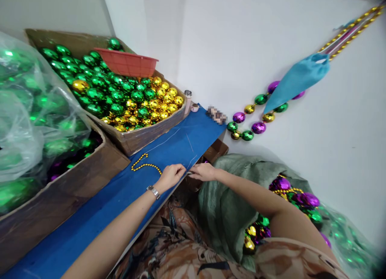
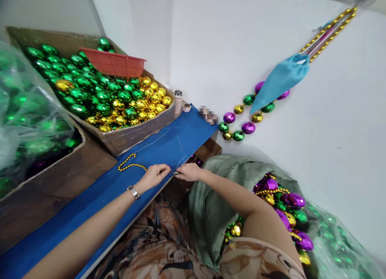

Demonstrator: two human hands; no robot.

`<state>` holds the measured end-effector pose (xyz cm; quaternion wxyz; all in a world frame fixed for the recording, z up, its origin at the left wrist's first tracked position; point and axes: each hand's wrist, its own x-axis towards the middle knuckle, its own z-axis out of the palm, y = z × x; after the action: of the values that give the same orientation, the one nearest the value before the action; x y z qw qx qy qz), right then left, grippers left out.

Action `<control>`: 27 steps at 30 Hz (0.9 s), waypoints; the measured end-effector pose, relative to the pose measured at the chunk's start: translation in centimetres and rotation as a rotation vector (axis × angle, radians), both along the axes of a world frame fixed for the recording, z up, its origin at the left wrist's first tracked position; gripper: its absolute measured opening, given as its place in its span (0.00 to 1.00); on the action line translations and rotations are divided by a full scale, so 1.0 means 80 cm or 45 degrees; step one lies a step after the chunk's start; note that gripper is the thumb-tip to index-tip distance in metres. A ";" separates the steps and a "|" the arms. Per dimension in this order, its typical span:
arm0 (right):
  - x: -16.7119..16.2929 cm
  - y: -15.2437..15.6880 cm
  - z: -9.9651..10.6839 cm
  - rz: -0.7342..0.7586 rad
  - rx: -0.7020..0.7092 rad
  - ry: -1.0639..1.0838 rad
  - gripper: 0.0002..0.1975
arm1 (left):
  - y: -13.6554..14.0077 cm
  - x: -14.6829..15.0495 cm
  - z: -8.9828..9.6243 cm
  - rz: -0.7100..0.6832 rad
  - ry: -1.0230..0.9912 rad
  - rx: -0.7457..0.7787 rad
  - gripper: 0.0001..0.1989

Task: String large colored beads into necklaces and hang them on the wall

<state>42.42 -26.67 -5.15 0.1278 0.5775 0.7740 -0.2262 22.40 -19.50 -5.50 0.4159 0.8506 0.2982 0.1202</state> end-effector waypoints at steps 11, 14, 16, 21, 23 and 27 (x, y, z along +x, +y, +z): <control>0.022 0.030 -0.014 -0.159 0.095 -0.138 0.20 | 0.007 -0.024 0.024 0.146 -0.105 -0.028 0.14; 0.028 0.048 -0.025 -0.190 0.077 -0.153 0.21 | 0.012 -0.043 0.028 0.219 -0.143 -0.054 0.15; 0.030 0.058 -0.038 -0.192 0.033 -0.144 0.18 | 0.013 -0.058 0.029 0.275 -0.187 -0.097 0.15; 0.034 0.067 -0.065 -0.191 -0.063 -0.124 0.18 | 0.010 -0.093 0.033 0.439 -0.251 -0.335 0.18; 0.037 0.063 -0.067 -0.170 -0.083 -0.127 0.17 | 0.007 -0.103 0.037 0.492 -0.261 -0.439 0.19; 0.054 0.043 -0.057 -0.122 -0.145 -0.173 0.15 | 0.002 -0.121 0.040 0.543 -0.260 -0.484 0.19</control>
<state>46.70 -23.20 -9.73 0.2014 0.6197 0.7209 -0.2360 12.74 -19.34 -2.30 0.5608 0.6593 0.4438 0.2319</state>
